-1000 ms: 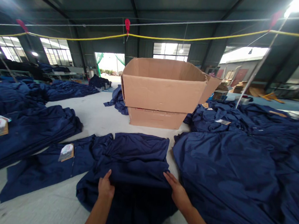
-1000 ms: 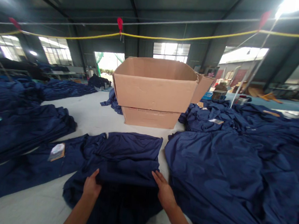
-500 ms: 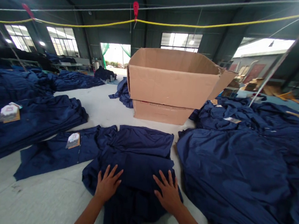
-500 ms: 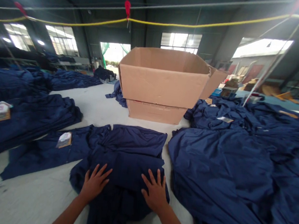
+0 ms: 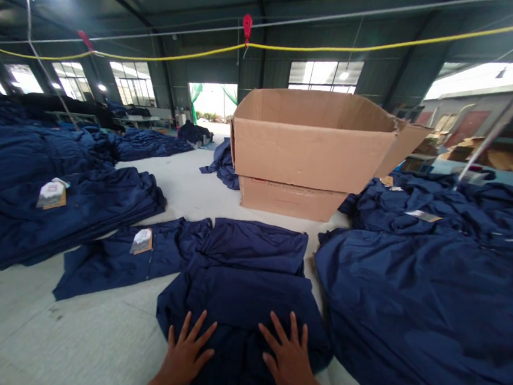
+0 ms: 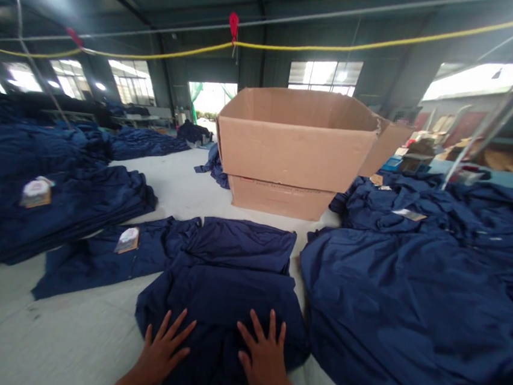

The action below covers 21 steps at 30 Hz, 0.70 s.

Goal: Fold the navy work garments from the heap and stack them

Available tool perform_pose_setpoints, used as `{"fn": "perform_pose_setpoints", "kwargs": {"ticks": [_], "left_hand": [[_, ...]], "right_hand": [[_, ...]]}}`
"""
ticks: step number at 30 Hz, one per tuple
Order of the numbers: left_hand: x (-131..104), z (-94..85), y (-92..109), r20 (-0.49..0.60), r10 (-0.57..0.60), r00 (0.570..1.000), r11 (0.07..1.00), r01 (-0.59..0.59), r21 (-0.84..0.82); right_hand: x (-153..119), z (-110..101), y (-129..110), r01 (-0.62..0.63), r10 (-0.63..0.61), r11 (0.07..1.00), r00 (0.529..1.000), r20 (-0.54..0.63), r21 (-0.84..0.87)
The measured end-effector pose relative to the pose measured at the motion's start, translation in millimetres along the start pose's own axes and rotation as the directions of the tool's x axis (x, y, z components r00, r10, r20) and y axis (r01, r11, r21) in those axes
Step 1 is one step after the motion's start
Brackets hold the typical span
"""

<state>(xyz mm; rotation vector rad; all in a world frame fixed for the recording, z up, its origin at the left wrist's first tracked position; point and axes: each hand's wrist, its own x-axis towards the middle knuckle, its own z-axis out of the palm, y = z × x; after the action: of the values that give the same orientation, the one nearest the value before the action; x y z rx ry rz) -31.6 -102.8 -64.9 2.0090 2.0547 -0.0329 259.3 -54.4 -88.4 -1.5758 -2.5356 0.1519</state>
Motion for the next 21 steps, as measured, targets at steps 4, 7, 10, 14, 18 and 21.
{"fn": "perform_pose_setpoints", "kwargs": {"ticks": [4, 7, 10, 14, 18, 21], "left_hand": [[10, 15.6, 11, -0.054, -0.018, 0.998, 1.0, 0.018, 0.004], [35, 11.1, 37, -0.068, -0.002, 0.998, 1.0, 0.0, -0.027], [56, -3.8, 63, -0.007, -0.006, 1.0, 0.996, 0.005, -0.09], [48, -13.3, 69, -0.098, 0.105, 0.99, 0.984, -0.118, -0.131], [13, 0.3, 42, -0.066, 0.394, 0.917, 0.869, -0.395, -0.297], [-10, 11.7, 32, 0.05, 0.474, 0.879, 0.849, -0.442, -0.29]], "right_hand": [[-7, 25, 21, 0.011, -0.011, 1.0, 1.0, -0.008, 0.019], [11, 19, 49, -0.034, 0.034, 0.999, 0.999, -0.016, -0.012], [31, -3, 61, -0.147, 0.149, 0.988, 0.988, 0.05, -0.053], [22, -29, 45, -0.047, 0.041, 0.998, 0.988, 0.151, 0.036], [-13, -41, 24, 0.165, -0.254, 0.942, 0.92, 0.297, 0.293], [-32, -40, 16, 0.177, -0.309, 0.918, 0.878, 0.365, 0.354]]}}
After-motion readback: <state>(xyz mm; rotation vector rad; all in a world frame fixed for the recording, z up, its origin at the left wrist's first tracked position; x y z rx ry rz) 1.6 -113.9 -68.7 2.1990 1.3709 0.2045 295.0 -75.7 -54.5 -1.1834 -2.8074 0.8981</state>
